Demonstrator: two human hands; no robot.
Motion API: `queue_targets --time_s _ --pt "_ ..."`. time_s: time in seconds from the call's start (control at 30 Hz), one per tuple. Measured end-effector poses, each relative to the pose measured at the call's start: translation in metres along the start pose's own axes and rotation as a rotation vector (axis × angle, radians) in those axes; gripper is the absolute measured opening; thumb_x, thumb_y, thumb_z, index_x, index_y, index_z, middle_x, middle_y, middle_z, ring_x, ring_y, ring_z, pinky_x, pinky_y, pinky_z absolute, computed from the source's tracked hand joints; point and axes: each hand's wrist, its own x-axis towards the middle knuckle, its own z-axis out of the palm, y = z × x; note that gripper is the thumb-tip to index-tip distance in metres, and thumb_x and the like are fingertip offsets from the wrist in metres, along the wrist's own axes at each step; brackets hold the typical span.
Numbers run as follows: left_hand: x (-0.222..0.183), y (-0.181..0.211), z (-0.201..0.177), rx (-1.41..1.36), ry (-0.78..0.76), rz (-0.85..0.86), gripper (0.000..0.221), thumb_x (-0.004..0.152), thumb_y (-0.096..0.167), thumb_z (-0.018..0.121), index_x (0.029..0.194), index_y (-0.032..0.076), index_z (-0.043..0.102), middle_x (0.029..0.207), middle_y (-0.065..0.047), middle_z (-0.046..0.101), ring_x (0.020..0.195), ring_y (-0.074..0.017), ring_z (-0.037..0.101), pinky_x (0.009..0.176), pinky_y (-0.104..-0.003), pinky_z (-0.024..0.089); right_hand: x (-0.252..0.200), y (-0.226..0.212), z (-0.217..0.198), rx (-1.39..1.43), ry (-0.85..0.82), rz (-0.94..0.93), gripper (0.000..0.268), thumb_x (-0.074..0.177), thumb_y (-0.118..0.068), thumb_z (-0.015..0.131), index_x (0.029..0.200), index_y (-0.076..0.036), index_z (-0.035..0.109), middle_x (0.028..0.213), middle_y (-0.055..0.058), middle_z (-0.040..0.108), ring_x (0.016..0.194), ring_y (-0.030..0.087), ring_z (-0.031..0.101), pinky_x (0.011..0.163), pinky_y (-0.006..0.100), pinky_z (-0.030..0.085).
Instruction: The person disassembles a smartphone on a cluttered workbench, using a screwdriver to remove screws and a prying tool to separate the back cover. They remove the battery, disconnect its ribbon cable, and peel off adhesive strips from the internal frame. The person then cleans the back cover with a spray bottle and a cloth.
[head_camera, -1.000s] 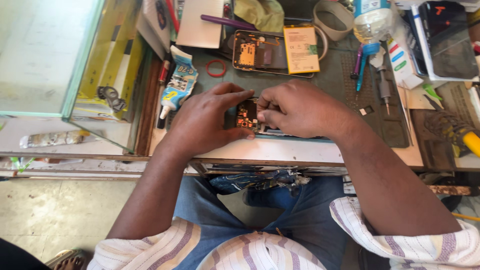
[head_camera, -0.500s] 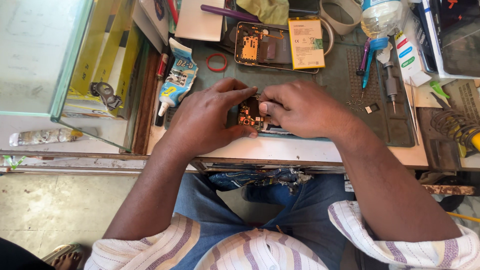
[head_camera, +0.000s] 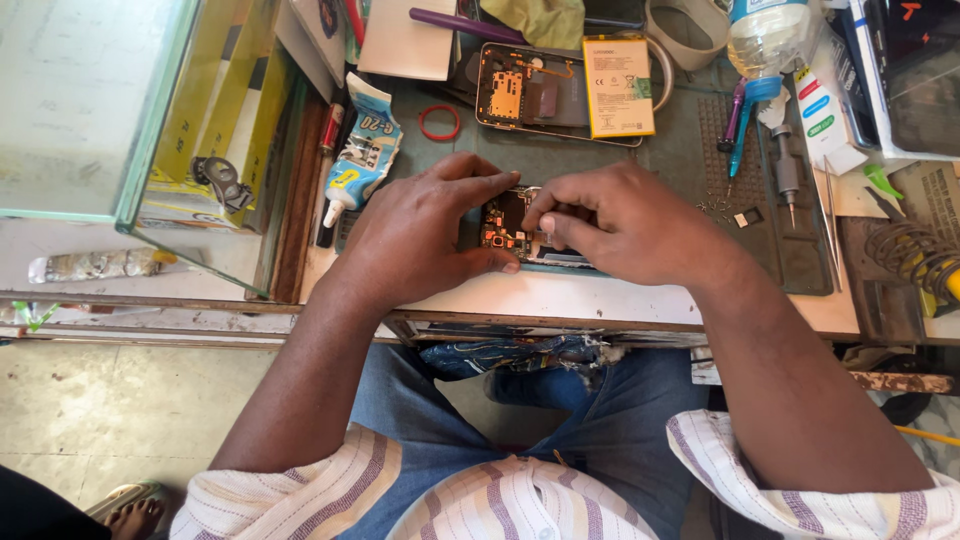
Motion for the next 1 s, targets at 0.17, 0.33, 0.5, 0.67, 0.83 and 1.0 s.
queue_targets --time_s 0.17,0.33,0.5,0.67,0.83,1.0 --pt "-0.001 0.001 0.0 -0.01 -0.015 -0.007 0.074 0.067 0.04 0.09 0.133 0.017 0.067 0.125 -0.004 0.066 0.108 -0.0312 0.067 0.086 -0.046 0.052 -0.001 0.003 -0.004 -0.006 -0.03 0.002 0.016 0.092 -0.013 0.065 0.104 -0.005 0.072 0.08 0.006 0.077 0.069 0.015 0.072 0.064 0.033 0.055" --pt "-0.003 0.002 -0.002 -0.022 -0.003 0.024 0.055 0.069 0.04 0.09 0.119 0.022 0.074 0.128 -0.002 0.066 0.109 -0.0296 0.068 0.087 -0.045 0.053 -0.006 0.008 -0.009 0.058 -0.046 0.028 0.019 0.094 -0.013 0.063 0.108 -0.007 0.074 0.086 0.006 0.079 0.075 0.014 0.073 0.069 0.031 0.057" --pt "-0.002 0.003 -0.003 -0.032 -0.021 -0.001 0.052 0.07 0.04 0.089 0.116 0.021 0.074 0.13 0.0 0.066 0.107 -0.0287 0.069 0.087 -0.044 0.053 -0.03 0.032 -0.017 0.285 0.053 -0.028 0.02 0.099 -0.009 0.06 0.115 -0.003 0.071 0.099 0.007 0.079 0.092 0.013 0.076 0.081 0.028 0.062" --pt "-0.002 0.007 -0.002 0.038 -0.016 0.01 0.055 0.071 0.039 0.086 0.12 0.02 0.072 0.14 -0.004 0.058 0.107 -0.0316 0.067 0.083 -0.047 0.052 -0.056 0.055 -0.036 0.373 0.172 -0.005 0.02 0.102 -0.008 0.062 0.118 -0.001 0.069 0.103 0.008 0.077 0.098 0.014 0.075 0.086 0.027 0.063" --pt "-0.005 0.01 0.0 0.069 0.008 0.09 0.054 0.075 0.043 0.084 0.121 0.019 0.072 0.138 -0.005 0.059 0.112 -0.0333 0.066 0.084 -0.046 0.053 -0.079 0.056 -0.061 0.06 0.409 0.161 0.017 0.102 -0.012 0.068 0.116 -0.004 0.074 0.096 0.005 0.077 0.085 0.011 0.071 0.074 0.027 0.057" --pt "-0.002 0.013 0.001 0.095 -0.027 0.06 0.049 0.079 0.047 0.083 0.116 0.018 0.073 0.133 -0.003 0.063 0.109 -0.0306 0.068 0.083 -0.045 0.054 -0.088 0.056 -0.085 -0.305 0.541 0.24 0.016 0.1 -0.013 0.075 0.115 -0.007 0.078 0.091 0.008 0.075 0.072 0.016 0.067 0.063 0.033 0.051"
